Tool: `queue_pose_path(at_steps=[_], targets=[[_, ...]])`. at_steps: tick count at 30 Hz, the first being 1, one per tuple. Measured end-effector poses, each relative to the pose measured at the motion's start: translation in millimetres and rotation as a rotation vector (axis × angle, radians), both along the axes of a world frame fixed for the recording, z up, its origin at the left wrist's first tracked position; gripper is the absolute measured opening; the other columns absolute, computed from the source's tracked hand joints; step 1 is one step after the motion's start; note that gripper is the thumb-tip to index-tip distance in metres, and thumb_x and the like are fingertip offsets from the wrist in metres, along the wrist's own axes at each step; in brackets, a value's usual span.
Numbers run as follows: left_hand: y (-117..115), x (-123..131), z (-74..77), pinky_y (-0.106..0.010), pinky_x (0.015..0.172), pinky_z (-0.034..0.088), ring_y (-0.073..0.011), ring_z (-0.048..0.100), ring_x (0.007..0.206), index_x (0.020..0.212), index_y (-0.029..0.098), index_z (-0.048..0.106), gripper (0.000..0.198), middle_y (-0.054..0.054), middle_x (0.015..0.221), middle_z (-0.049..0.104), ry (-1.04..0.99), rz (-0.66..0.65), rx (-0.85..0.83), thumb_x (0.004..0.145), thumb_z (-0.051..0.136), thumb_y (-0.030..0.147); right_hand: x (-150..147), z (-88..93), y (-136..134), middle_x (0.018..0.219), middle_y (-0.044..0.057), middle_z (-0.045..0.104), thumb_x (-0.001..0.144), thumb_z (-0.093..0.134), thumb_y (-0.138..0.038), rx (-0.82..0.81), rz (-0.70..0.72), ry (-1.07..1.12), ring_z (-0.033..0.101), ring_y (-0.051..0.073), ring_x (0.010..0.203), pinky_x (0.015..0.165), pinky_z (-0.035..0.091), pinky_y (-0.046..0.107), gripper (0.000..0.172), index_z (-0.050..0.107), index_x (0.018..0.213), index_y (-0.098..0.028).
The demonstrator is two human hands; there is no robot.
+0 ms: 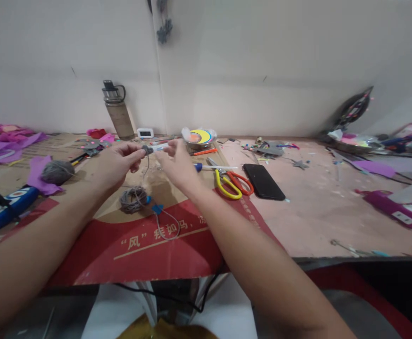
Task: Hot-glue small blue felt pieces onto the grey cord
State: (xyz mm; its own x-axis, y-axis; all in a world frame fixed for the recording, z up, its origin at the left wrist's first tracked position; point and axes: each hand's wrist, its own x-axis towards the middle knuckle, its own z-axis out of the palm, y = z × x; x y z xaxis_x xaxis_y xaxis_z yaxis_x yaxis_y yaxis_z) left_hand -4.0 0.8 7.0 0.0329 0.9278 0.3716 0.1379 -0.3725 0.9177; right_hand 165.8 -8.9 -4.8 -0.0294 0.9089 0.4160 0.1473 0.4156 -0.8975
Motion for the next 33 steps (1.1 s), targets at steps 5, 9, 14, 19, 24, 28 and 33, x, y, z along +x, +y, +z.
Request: queue_pose_path(at_steps=[5, 9, 14, 19, 24, 28, 33], targets=[[-7.3, 7.9, 0.0, -0.02, 0.044, 0.035, -0.0063, 0.044, 0.044, 0.068, 0.017, 0.06, 0.012, 0.003, 0.055, 0.054, 0.02, -0.034, -0.001, 0.074, 0.068, 0.024, -23.4, -5.0, -1.6, 0.073, -0.005, 0.056, 0.084, 0.057, -0.026, -0.195, 0.233, 0.263, 0.058, 0.009, 0.066, 0.07, 0.049, 0.027, 0.023, 0.04, 0.1, -0.023], [-3.9, 8.1, -4.4, -0.021, 0.044, 0.035, -0.0061, 0.045, 0.044, 0.07, 0.017, 0.06, 0.012, 0.003, 0.058, 0.055, -0.065, -0.099, -0.055, 0.073, 0.07, 0.023, -18.0, -2.1, -3.6, 0.063, -0.008, 0.042, 0.084, 0.055, -0.023, -0.247, 0.199, 0.273, 0.037, 0.005, 0.049, 0.05, 0.039, 0.02, 0.008, 0.048, 0.087, -0.021], [-3.0, 9.6, -5.2, -0.02, 0.043, 0.035, -0.0063, 0.046, 0.044, 0.07, 0.017, 0.062, 0.011, 0.003, 0.056, 0.054, -0.136, -0.158, -0.137, 0.07, 0.071, 0.022, -13.7, -0.3, -2.1, 0.063, -0.007, 0.038, 0.082, 0.058, -0.024, -0.218, 0.183, 0.255, 0.032, 0.005, 0.051, 0.047, 0.031, 0.019, 0.012, 0.051, 0.073, -0.019], [-9.3, 12.3, 1.1, -0.019, 0.042, 0.035, -0.0063, 0.048, 0.046, 0.071, 0.015, 0.064, 0.008, 0.0, 0.058, 0.057, -0.202, -0.188, -0.208, 0.066, 0.07, 0.015, -13.0, -1.3, -1.5, 0.066, -0.005, 0.041, 0.078, 0.059, -0.024, -0.224, 0.119, 0.208, 0.034, 0.006, 0.054, 0.048, 0.031, 0.02, 0.013, 0.05, 0.071, -0.019], [-8.4, 11.4, -0.4, -0.019, 0.041, 0.036, -0.0072, 0.05, 0.047, 0.07, 0.015, 0.063, 0.007, -0.002, 0.064, 0.062, -0.196, -0.202, -0.214, 0.069, 0.068, 0.019, -12.6, -2.6, -0.6, 0.065, -0.004, 0.045, 0.078, 0.057, -0.022, -0.169, 0.062, 0.128, 0.037, 0.008, 0.056, 0.051, 0.031, 0.023, 0.011, 0.05, 0.071, -0.019], [-4.0, 10.6, -5.3, -0.02, 0.04, 0.034, -0.006, 0.045, 0.042, 0.064, 0.016, 0.06, 0.012, 0.0, 0.056, 0.055, -0.118, -0.171, -0.179, 0.07, 0.07, 0.022, -12.9, -4.6, -0.2, 0.063, -0.004, 0.046, 0.078, 0.058, -0.024, -0.123, 0.028, 0.037, 0.037, 0.008, 0.057, 0.053, 0.031, 0.024, 0.011, 0.052, 0.071, -0.019], [-0.3, 8.6, -7.8, -0.02, 0.038, 0.029, -0.005, 0.04, 0.039, 0.06, 0.017, 0.055, 0.016, 0.002, 0.051, 0.05, -0.083, -0.15, -0.187, 0.069, 0.068, 0.019, -13.2, -4.3, -1.5, 0.061, -0.004, 0.045, 0.077, 0.059, -0.024, -0.097, 0.042, -0.007, 0.038, 0.008, 0.058, 0.054, 0.031, 0.024, 0.01, 0.054, 0.071, -0.019]])
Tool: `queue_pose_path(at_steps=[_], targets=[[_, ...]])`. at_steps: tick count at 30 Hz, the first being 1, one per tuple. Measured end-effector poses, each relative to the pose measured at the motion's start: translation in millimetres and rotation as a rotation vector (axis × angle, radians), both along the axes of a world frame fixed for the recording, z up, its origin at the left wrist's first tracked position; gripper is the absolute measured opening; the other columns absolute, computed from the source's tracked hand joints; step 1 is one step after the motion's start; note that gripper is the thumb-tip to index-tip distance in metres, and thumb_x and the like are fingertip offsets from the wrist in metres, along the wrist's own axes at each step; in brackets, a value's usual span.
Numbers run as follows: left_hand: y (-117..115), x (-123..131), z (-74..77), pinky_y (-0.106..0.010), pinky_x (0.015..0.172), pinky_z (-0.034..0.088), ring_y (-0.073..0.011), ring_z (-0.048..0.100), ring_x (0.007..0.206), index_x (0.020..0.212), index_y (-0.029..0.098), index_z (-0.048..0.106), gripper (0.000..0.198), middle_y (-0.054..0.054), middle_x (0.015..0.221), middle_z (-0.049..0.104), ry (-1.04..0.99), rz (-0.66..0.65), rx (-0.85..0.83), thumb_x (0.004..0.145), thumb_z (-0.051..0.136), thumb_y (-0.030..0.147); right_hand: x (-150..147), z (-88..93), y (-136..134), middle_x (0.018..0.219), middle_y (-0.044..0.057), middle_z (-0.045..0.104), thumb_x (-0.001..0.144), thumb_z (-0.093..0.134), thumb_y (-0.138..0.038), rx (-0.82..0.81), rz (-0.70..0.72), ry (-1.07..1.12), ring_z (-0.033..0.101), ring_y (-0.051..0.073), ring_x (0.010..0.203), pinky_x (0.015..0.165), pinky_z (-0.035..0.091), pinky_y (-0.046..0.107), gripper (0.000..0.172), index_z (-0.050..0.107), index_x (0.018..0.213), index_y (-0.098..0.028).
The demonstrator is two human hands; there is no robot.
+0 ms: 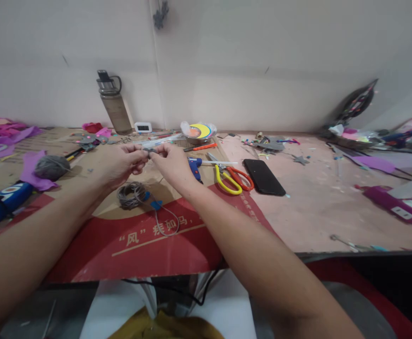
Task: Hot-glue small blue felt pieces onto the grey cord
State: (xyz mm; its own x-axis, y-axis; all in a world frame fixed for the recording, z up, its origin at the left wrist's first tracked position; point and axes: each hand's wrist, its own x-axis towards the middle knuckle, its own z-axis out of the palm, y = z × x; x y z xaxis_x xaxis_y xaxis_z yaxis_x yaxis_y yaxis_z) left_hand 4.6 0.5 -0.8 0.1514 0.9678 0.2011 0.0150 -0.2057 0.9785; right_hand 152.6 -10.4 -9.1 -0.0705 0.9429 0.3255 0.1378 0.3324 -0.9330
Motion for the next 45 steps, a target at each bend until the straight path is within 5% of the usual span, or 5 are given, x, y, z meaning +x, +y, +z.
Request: queue_pose_path(at_steps=[11, 23, 31, 38, 45], targets=[[-0.6, 0.9, -0.3, -0.019, 0.039, 0.025, -0.0038, 0.036, 0.039, 0.061, 0.016, 0.053, 0.013, 0.005, 0.048, 0.044, -0.012, 0.004, 0.025, 0.065, 0.065, 0.014, -1.0, -0.1, -0.6, 0.065, -0.004, 0.049, 0.076, 0.06, -0.026, 0.013, 0.035, 0.034, 0.04, 0.008, 0.059, 0.055, 0.032, 0.024, 0.009, 0.058, 0.078, -0.017], [-10.0, 2.2, 12.7, -0.019, 0.041, 0.034, -0.0067, 0.046, 0.047, 0.066, 0.013, 0.059, 0.008, -0.003, 0.063, 0.06, -0.12, -0.073, -0.133, 0.066, 0.064, 0.018, 3.0, 0.5, 3.1, 0.061, -0.005, 0.045, 0.075, 0.055, -0.024, 0.028, -0.064, -0.028, 0.038, 0.007, 0.057, 0.056, 0.032, 0.024, 0.01, 0.054, 0.068, -0.018], [-3.8, 4.0, 2.4, -0.02, 0.044, 0.036, -0.0089, 0.051, 0.05, 0.065, 0.015, 0.063, 0.011, 0.0, 0.056, 0.056, 0.113, 0.092, 0.022, 0.065, 0.071, 0.021, -0.6, -2.5, 2.9, 0.061, -0.004, 0.047, 0.076, 0.054, -0.026, 0.044, -0.055, -0.127, 0.04, 0.008, 0.057, 0.054, 0.032, 0.024, 0.011, 0.055, 0.069, -0.017], [2.2, -8.4, 5.1, -0.021, 0.045, 0.038, -0.0075, 0.046, 0.044, 0.065, 0.015, 0.061, 0.008, 0.002, 0.052, 0.055, 0.214, 0.186, 0.165, 0.068, 0.066, 0.021, 0.0, -9.2, 5.2, 0.075, -0.001, 0.056, 0.079, 0.06, -0.032, 0.006, 0.008, -0.141, 0.05, 0.011, 0.065, 0.059, 0.04, 0.025, 0.021, 0.053, 0.092, -0.019], [13.9, -31.3, 9.5, -0.021, 0.045, 0.036, -0.009, 0.047, 0.047, 0.066, 0.016, 0.063, 0.009, 0.001, 0.056, 0.058, 0.425, 0.39, 0.314, 0.069, 0.064, 0.024, 9.4, -8.9, -13.8, 0.077, 0.001, 0.062, 0.086, 0.053, -0.03, 0.082, 0.116, -0.48, 0.054, 0.013, 0.071, 0.067, 0.04, 0.027, 0.015, 0.059, 0.081, -0.018]])
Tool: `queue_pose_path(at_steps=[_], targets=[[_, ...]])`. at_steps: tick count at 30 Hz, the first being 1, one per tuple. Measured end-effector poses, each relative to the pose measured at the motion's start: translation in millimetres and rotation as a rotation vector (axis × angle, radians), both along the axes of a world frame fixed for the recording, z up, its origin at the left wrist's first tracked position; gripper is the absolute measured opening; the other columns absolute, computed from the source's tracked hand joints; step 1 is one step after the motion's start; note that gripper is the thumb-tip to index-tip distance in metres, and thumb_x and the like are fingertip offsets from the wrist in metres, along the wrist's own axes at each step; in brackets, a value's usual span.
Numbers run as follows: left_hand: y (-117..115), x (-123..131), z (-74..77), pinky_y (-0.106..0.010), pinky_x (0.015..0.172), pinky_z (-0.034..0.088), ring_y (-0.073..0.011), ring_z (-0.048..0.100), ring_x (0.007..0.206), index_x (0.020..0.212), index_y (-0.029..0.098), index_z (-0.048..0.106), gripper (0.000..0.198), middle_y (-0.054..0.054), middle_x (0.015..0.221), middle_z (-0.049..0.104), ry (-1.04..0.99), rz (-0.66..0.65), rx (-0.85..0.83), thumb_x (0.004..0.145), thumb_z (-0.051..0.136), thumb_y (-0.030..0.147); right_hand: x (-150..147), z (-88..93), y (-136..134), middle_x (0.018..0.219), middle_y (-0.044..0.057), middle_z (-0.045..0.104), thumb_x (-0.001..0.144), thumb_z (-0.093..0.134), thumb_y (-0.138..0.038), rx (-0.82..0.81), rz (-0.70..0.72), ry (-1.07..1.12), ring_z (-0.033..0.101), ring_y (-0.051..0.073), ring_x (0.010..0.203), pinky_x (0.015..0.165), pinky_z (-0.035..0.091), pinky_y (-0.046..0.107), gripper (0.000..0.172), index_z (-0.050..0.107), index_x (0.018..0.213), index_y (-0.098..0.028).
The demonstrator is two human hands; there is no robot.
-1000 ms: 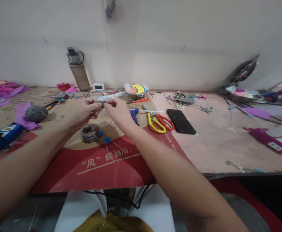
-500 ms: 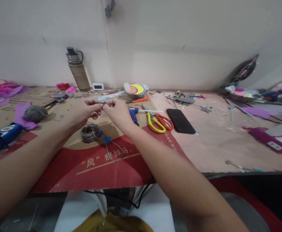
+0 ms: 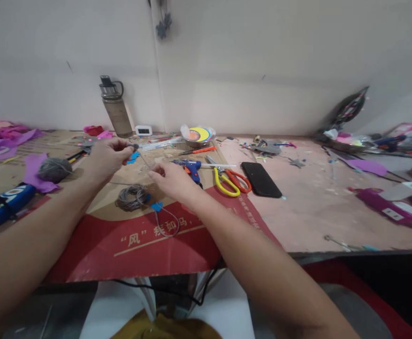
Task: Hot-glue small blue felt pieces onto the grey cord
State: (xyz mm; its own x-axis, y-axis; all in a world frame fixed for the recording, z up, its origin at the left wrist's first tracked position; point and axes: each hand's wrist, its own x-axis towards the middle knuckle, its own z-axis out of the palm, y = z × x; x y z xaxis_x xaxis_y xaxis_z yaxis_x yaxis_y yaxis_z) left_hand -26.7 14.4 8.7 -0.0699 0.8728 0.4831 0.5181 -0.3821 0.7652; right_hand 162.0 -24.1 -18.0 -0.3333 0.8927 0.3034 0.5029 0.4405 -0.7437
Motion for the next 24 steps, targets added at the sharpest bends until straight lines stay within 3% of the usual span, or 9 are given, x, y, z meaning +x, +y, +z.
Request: queue_pose_path(at_steps=[5, 7, 10, 12, 16, 20, 24], targets=[[5.4, -11.3, 1.7, -0.022, 0.046, 0.035, -0.0107, 0.049, 0.049, 0.071, 0.017, 0.068, 0.012, 0.0, 0.058, 0.061, 0.032, 0.098, -0.001, 0.07, 0.063, 0.028, 38.5, 8.1, -10.7, 0.086, 0.004, 0.067, 0.088, 0.049, -0.022, 0.078, -0.154, -0.182, 0.057, 0.014, 0.075, 0.07, 0.04, 0.027, 0.015, 0.063, 0.092, -0.017], [4.2, -10.9, 2.7, -0.023, 0.046, 0.035, -0.011, 0.049, 0.049, 0.071, 0.017, 0.068, 0.011, 0.0, 0.058, 0.061, 0.019, 0.118, -0.016, 0.069, 0.064, 0.027, 65.9, 8.9, -13.7, 0.084, 0.006, 0.066, 0.09, 0.044, -0.02, 0.132, -0.289, -0.327, 0.057, 0.016, 0.074, 0.069, 0.039, 0.028, 0.019, 0.062, 0.088, -0.016], [1.4, -8.3, 3.8, -0.023, 0.046, 0.034, -0.0106, 0.047, 0.049, 0.068, 0.018, 0.068, 0.007, 0.001, 0.056, 0.059, -0.027, 0.105, -0.011, 0.068, 0.065, 0.025, 108.1, 1.1, -17.3, 0.098, 0.015, 0.065, 0.091, 0.041, -0.02, 0.153, -0.521, -0.665, 0.059, 0.022, 0.089, 0.075, 0.039, 0.031, 0.022, 0.061, 0.098, -0.012], [-0.6, -6.4, 4.8, -0.022, 0.046, 0.032, -0.0101, 0.046, 0.048, 0.064, 0.018, 0.066, 0.005, 0.002, 0.054, 0.057, -0.051, 0.081, 0.007, 0.067, 0.066, 0.022, 129.2, -8.0, -18.1, 0.104, 0.021, 0.063, 0.094, 0.041, -0.027, 0.02, -0.544, -0.919, 0.06, 0.026, 0.096, 0.079, 0.039, 0.032, 0.029, 0.059, 0.104, -0.008], [-4.1, -3.1, 7.1, -0.022, 0.045, 0.027, -0.0095, 0.042, 0.048, 0.054, 0.018, 0.062, 0.011, 0.003, 0.048, 0.053, -0.074, 0.06, 0.0, 0.063, 0.068, 0.016, 146.7, -17.0, -12.9, 0.106, 0.025, 0.063, 0.094, 0.044, -0.028, -0.09, -0.505, -1.006, 0.063, 0.026, 0.095, 0.077, 0.04, 0.031, 0.033, 0.058, 0.112, -0.004], [-0.5, -3.9, 2.2, -0.023, 0.042, 0.022, -0.0092, 0.036, 0.043, 0.057, 0.017, 0.064, 0.008, 0.003, 0.042, 0.046, -0.136, 0.049, -0.093, 0.063, 0.069, 0.02, 149.9, -4.1, -4.3, 0.1, 0.021, 0.068, 0.087, 0.054, -0.029, -0.173, -0.428, -1.032, 0.066, 0.024, 0.086, 0.069, 0.041, 0.029, 0.034, 0.06, 0.114, -0.009], [7.2, -9.1, -6.3, -0.022, 0.039, 0.021, -0.0086, 0.033, 0.039, 0.058, 0.018, 0.061, 0.013, 0.004, 0.04, 0.042, -0.237, 0.004, -0.19, 0.065, 0.068, 0.026, 160.9, 11.3, -9.0, 0.106, 0.02, 0.069, 0.085, 0.054, -0.04, -0.173, -0.442, -1.052, 0.067, 0.027, 0.088, 0.066, 0.042, 0.029, 0.046, 0.06, 0.12, -0.011]])
